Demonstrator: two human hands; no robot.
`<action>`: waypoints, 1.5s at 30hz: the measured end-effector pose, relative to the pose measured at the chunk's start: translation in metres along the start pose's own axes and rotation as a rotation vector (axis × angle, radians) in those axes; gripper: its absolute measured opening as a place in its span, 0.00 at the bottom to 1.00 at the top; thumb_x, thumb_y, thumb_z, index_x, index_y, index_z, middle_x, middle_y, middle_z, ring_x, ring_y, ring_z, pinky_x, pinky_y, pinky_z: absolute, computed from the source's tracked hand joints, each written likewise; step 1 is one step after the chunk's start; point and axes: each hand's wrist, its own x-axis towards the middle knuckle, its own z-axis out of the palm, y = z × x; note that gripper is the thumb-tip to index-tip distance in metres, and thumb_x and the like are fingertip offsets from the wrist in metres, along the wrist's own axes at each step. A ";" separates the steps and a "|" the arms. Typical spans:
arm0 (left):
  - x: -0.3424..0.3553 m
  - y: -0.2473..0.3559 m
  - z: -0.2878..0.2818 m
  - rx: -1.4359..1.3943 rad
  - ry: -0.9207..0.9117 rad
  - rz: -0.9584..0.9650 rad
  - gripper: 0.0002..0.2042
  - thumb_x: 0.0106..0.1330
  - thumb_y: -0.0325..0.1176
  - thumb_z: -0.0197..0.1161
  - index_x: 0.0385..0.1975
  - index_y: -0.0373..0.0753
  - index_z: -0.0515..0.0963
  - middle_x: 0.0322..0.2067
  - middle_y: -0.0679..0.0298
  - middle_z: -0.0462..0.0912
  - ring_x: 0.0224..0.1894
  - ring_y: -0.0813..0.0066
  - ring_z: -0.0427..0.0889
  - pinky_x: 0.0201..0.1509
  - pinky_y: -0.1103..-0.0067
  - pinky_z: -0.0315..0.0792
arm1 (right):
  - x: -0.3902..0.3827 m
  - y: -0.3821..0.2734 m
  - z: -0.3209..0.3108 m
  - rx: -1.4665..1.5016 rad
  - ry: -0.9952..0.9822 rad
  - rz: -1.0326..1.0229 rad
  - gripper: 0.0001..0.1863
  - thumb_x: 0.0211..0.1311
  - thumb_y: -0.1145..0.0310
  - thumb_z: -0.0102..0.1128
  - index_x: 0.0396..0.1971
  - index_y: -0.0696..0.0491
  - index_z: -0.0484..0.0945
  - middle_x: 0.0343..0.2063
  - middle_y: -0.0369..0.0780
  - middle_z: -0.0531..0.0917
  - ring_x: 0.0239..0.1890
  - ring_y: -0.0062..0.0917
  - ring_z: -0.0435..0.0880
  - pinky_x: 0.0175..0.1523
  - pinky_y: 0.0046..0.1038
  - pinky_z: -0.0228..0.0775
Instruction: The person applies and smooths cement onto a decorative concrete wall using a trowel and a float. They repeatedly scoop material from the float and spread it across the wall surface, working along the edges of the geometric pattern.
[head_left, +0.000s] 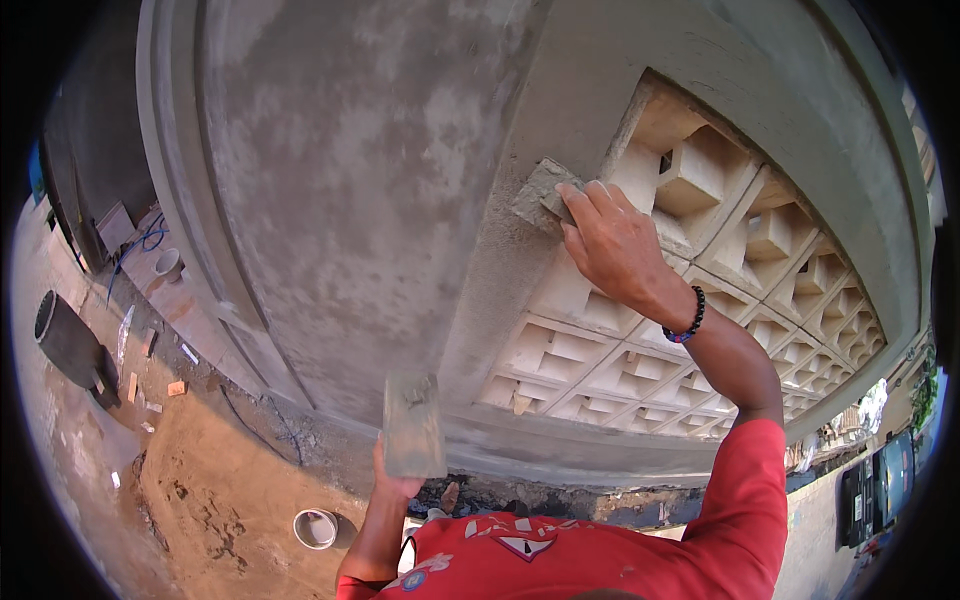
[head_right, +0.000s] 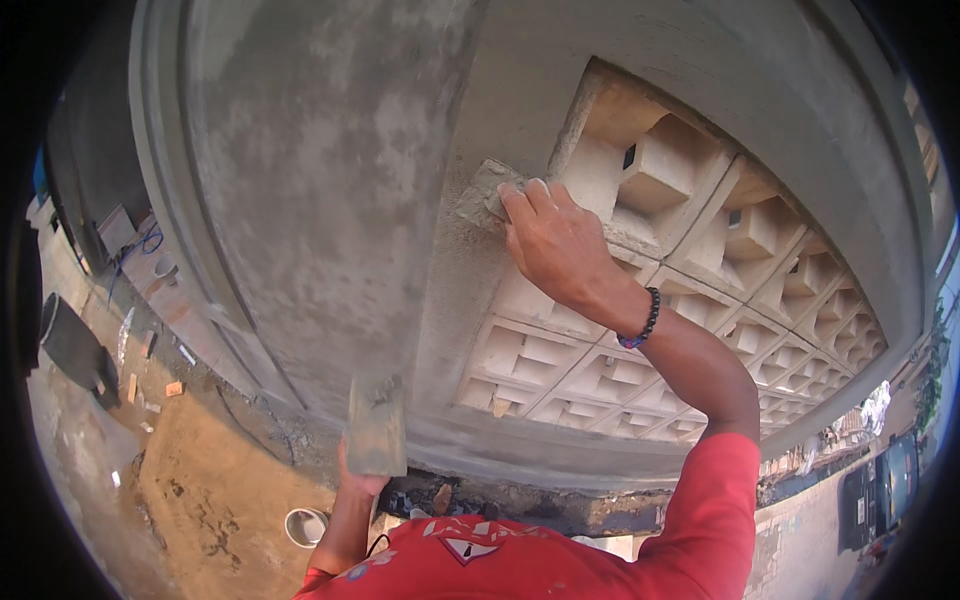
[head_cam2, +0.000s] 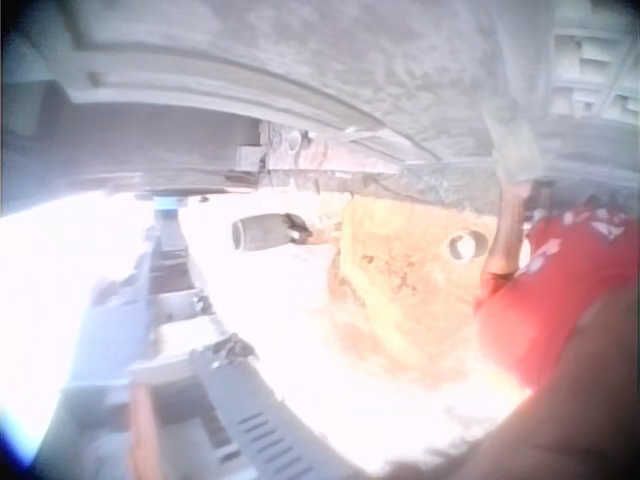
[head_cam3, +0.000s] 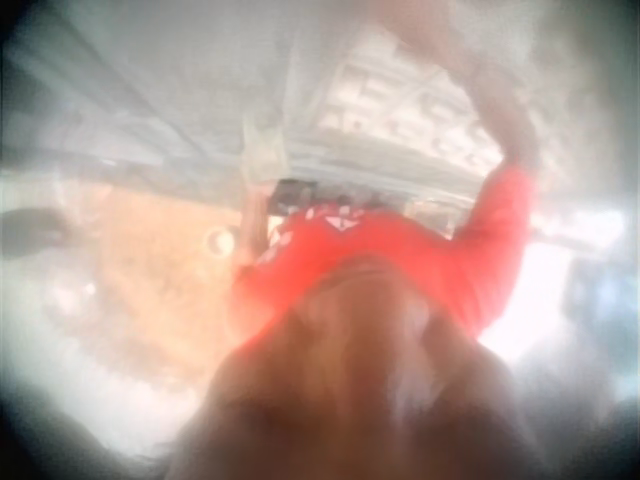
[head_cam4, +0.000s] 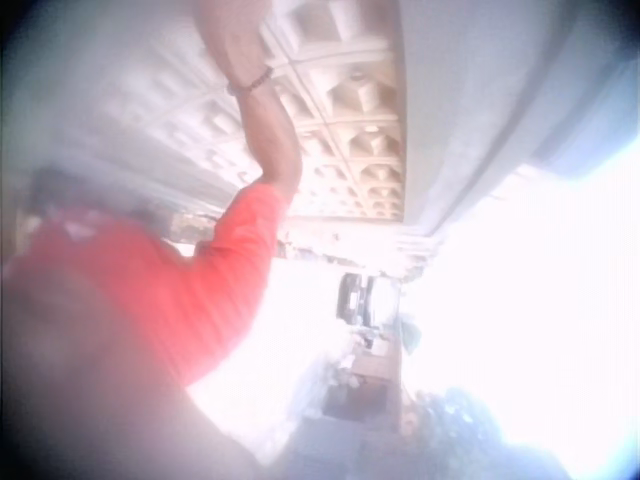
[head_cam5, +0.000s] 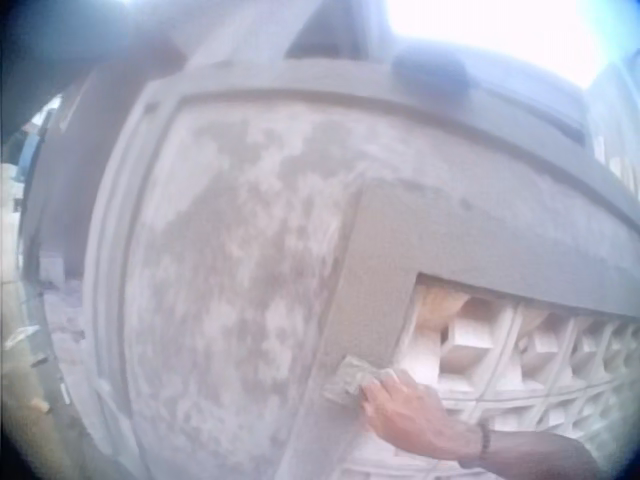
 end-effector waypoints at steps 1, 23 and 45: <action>-0.001 0.002 0.002 0.012 0.004 0.018 0.17 0.65 0.42 0.49 0.47 0.38 0.74 0.43 0.59 0.80 0.46 0.63 0.80 0.48 0.67 0.76 | 0.018 0.005 -0.023 -0.006 0.108 -0.011 0.17 0.53 0.72 0.58 0.45 0.58 0.73 0.31 0.44 0.75 0.35 0.35 0.78 0.34 0.32 0.74; -0.029 0.008 0.006 0.077 -0.107 0.028 0.20 0.66 0.42 0.47 0.52 0.37 0.72 0.48 0.57 0.78 0.50 0.60 0.78 0.54 0.65 0.72 | -0.020 0.050 0.011 1.390 0.544 0.562 0.24 0.64 0.68 0.56 0.59 0.57 0.66 0.37 0.35 0.80 0.37 0.12 0.76 0.33 0.15 0.70; -0.030 -0.021 -0.004 0.058 -0.029 0.076 0.21 0.66 0.46 0.46 0.50 0.40 0.73 0.46 0.59 0.79 0.49 0.61 0.78 0.54 0.65 0.72 | -0.036 0.032 0.015 0.788 0.695 0.461 0.17 0.56 0.74 0.61 0.46 0.60 0.73 0.34 0.40 0.78 0.33 0.22 0.78 0.31 0.23 0.72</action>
